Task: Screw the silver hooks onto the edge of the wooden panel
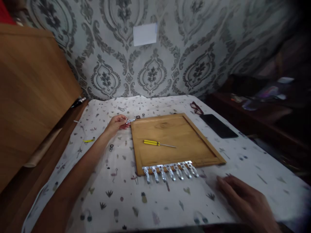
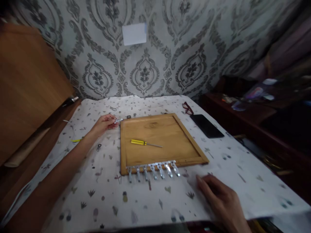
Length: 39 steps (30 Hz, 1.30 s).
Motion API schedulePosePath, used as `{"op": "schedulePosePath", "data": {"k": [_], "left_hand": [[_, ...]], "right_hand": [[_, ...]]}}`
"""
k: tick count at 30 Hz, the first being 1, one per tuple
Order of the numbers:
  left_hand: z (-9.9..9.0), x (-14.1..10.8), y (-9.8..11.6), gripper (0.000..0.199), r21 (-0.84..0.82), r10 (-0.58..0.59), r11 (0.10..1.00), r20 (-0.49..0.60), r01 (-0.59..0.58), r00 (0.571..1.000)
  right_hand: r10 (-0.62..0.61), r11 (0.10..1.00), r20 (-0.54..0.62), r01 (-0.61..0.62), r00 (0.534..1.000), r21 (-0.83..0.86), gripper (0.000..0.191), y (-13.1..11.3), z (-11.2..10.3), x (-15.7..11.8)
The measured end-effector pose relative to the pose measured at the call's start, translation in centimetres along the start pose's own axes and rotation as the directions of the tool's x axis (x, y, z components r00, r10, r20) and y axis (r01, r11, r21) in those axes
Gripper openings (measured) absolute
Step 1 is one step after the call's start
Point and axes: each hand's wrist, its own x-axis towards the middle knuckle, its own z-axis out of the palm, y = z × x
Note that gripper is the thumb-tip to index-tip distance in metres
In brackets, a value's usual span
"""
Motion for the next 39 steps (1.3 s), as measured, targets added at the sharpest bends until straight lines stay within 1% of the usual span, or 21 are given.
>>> {"op": "schedulePosePath", "data": {"k": [1, 2, 4, 7, 9, 11, 12, 13, 15, 17, 19, 23, 25, 26, 28, 30, 31, 32, 34, 36, 39], "left_hand": [[1.1, -0.9, 0.6, 0.028, -0.030, 0.008, 1.000, 0.045, -0.007, 0.999], [2.3, -1.8, 1.2, 0.031, -0.057, 0.017, 0.998, 0.091, -0.012, 0.996], [4.7, -3.6, 2.5, 0.033, -0.096, 0.034, 0.995, 0.188, -0.016, 0.981], [8.5, -6.3, 4.4, 0.031, -0.108, 0.055, 0.994, 0.331, -0.021, 0.942], [10.8, -8.2, 5.4, 0.022, -0.053, 0.089, 0.996, 0.452, -0.073, 0.888], [13.0, -10.1, 6.0, 0.015, -0.045, 0.068, 0.998, 0.529, -0.052, 0.846], [13.9, -10.9, 6.2, 0.013, -0.036, 0.051, 0.999, 0.555, -0.037, 0.830], [14.6, -11.7, 6.2, 0.011, -0.028, 0.038, 0.999, 0.588, -0.027, 0.808], [15.7, -12.9, 6.3, 0.010, -0.011, 0.030, 0.999, 0.620, -0.030, 0.784], [16.2, -13.8, 6.1, 0.011, 0.013, 0.023, 0.999, 0.629, -0.040, 0.777], [16.5, -14.4, 5.8, 0.013, 0.050, -0.004, 0.998, 0.635, -0.035, 0.773], [17.3, -15.0, 5.4, 0.014, 0.090, -0.057, 0.996, 0.660, -0.003, 0.749], [17.8, -15.0, 5.5, 0.014, 0.106, -0.044, 0.994, 0.659, -0.035, 0.751], [17.9, -14.9, 5.7, 0.015, 0.127, -0.028, 0.989, 0.648, -0.072, 0.761], [18.0, -14.6, 6.3, 0.019, 0.173, 0.024, 0.972, 0.595, -0.156, 0.804], [17.5, -13.9, 6.9, 0.025, 0.193, 0.087, 0.957, 0.514, -0.214, 0.853], [17.1, -13.5, 7.2, 0.026, 0.191, 0.121, 0.953, 0.474, -0.237, 0.872], [16.6, -13.1, 7.4, 0.026, 0.188, 0.159, 0.946, 0.438, -0.263, 0.885], [15.4, -12.3, 7.7, 0.025, 0.173, 0.210, 0.943, 0.352, -0.283, 0.912], [14.3, -11.7, 7.6, 0.024, 0.159, 0.220, 0.948, 0.299, -0.276, 0.929], [13.2, -11.3, 7.1, 0.024, 0.149, 0.211, 0.955, 0.262, -0.255, 0.942]], "right_hand": [[0.054, 0.998, 0.052, -0.056, 0.997, 0.041, 0.039, -0.6, -0.1, 0.1], [0.080, 0.994, 0.093, -0.086, 0.992, 0.060, 0.041, -1.2, -0.2, 0.3], [0.051, 0.994, 0.078, -0.059, 0.996, 0.094, 0.043, -2.4, -0.4, 0.6], [-0.072, 0.986, 0.041, 0.065, 0.997, 0.151, 0.037, -4.3, -0.5, 0.8], [-0.172, 0.973, 0.052, 0.161, 0.984, 0.167, 0.032, -5.8, -0.4, 0.5], [-0.289, 0.937, 0.049, 0.272, 0.956, 0.220, 0.032, -7.0, -0.2, -0.2], [-0.337, 0.918, 0.079, 0.308, 0.938, 0.252, 0.033, -7.5, 0.0, -0.6], [-0.378, 0.896, 0.091, 0.340, 0.921, 0.285, 0.032, -7.8, 0.2, -1.1], [-0.455, 0.846, 0.102, 0.394, 0.885, 0.359, 0.028, -7.9, 0.7, -2.0], [-0.488, 0.809, 0.100, 0.406, 0.867, 0.426, 0.020, -7.5, 1.1, -2.7], [-0.480, 0.794, 0.132, 0.366, 0.867, 0.485, 0.015, -7.0, 1.4, -3.3], [-0.427, 0.790, 0.264, 0.215, 0.865, 0.574, 0.026, -6.3, 0.9, -4.0], [-0.391, 0.790, 0.327, 0.132, 0.861, 0.598, 0.033, -6.0, 0.2, -4.0], [-0.358, 0.793, 0.352, 0.082, 0.865, 0.604, 0.035, -5.9, -0.2, -3.9], [-0.241, 0.791, 0.362, -0.035, 0.900, 0.611, 0.037, -5.4, -0.8, -3.5], [-0.068, 0.754, 0.306, -0.152, 0.949, 0.639, 0.037, -4.7, -0.9, -2.8], [0.018, 0.721, 0.269, -0.199, 0.963, 0.664, 0.037, -4.4, -0.9, -2.3], [0.090, 0.685, 0.243, -0.237, 0.966, 0.689, 0.037, -4.0, -0.7, -1.8], [0.181, 0.610, 0.242, -0.302, 0.953, 0.732, 0.038, -3.3, -0.2, -0.9], [0.230, 0.553, 0.289, -0.369, 0.929, 0.747, 0.040, -2.8, 0.3, -0.4], [0.241, 0.535, 0.367, -0.439, 0.898, 0.722, 0.041, -2.4, 1.0, -0.1]]}}
